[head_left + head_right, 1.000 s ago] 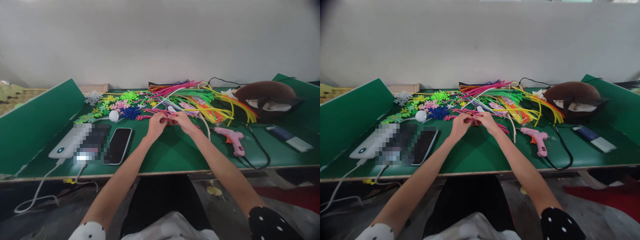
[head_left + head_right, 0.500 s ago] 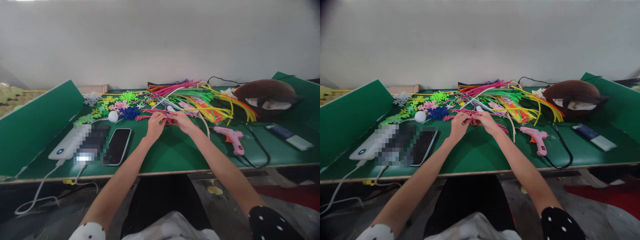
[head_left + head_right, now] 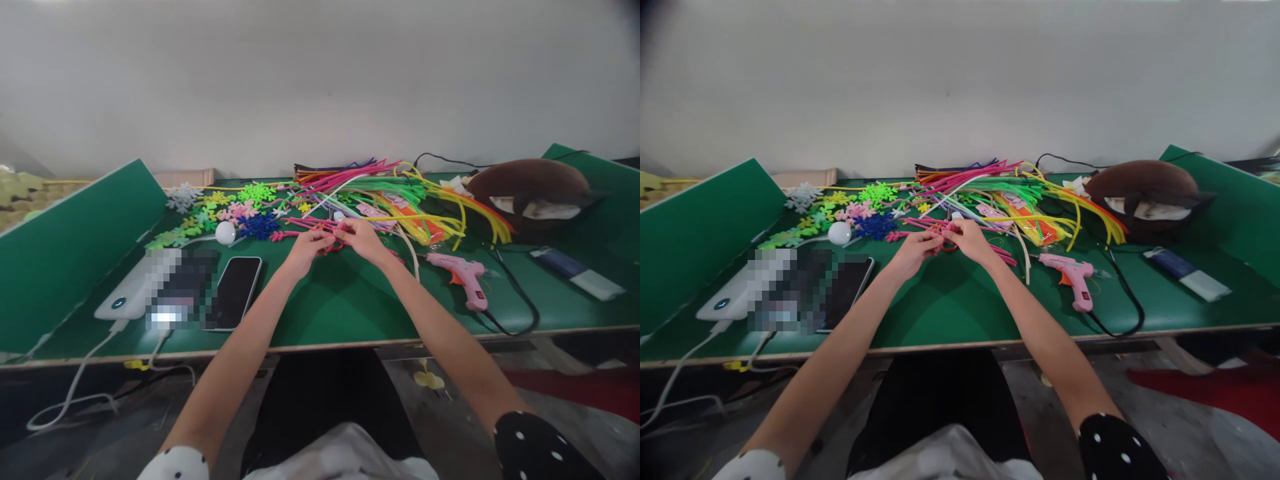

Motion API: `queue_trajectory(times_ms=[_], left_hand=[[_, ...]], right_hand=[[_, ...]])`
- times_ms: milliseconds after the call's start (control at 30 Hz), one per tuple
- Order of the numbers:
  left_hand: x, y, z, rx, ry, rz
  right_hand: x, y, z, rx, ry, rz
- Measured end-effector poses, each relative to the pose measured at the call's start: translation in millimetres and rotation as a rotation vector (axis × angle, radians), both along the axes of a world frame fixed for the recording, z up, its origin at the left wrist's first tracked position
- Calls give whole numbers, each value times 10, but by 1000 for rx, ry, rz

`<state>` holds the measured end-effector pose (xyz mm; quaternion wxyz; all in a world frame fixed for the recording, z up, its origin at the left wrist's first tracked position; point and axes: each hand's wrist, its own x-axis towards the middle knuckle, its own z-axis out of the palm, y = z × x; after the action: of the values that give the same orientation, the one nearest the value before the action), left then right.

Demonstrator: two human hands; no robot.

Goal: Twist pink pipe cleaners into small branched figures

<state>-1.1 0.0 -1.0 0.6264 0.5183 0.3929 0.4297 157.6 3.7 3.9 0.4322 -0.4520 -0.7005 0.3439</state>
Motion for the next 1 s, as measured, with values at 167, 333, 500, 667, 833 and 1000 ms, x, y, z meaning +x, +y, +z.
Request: queue_trajectory(times_ms=[167, 333, 500, 667, 833, 1000], left_hand=[[-3, 5, -13, 33, 49, 45], [12, 8, -34, 97, 127, 24], [28, 14, -41, 328, 298, 109], [27, 18, -51, 454, 411, 136], [41, 11, -73, 685, 575, 174], [52, 21, -113, 893, 708, 215]], right_hand=[[-23, -49, 32, 51, -85, -17], [-26, -42, 27, 51, -122, -24], [-7, -5, -22, -65, -23, -47], [-14, 14, -56, -129, 72, -17], [-21, 33, -68, -265, 262, -37], [-47, 17, -58, -373, 373, -47]])
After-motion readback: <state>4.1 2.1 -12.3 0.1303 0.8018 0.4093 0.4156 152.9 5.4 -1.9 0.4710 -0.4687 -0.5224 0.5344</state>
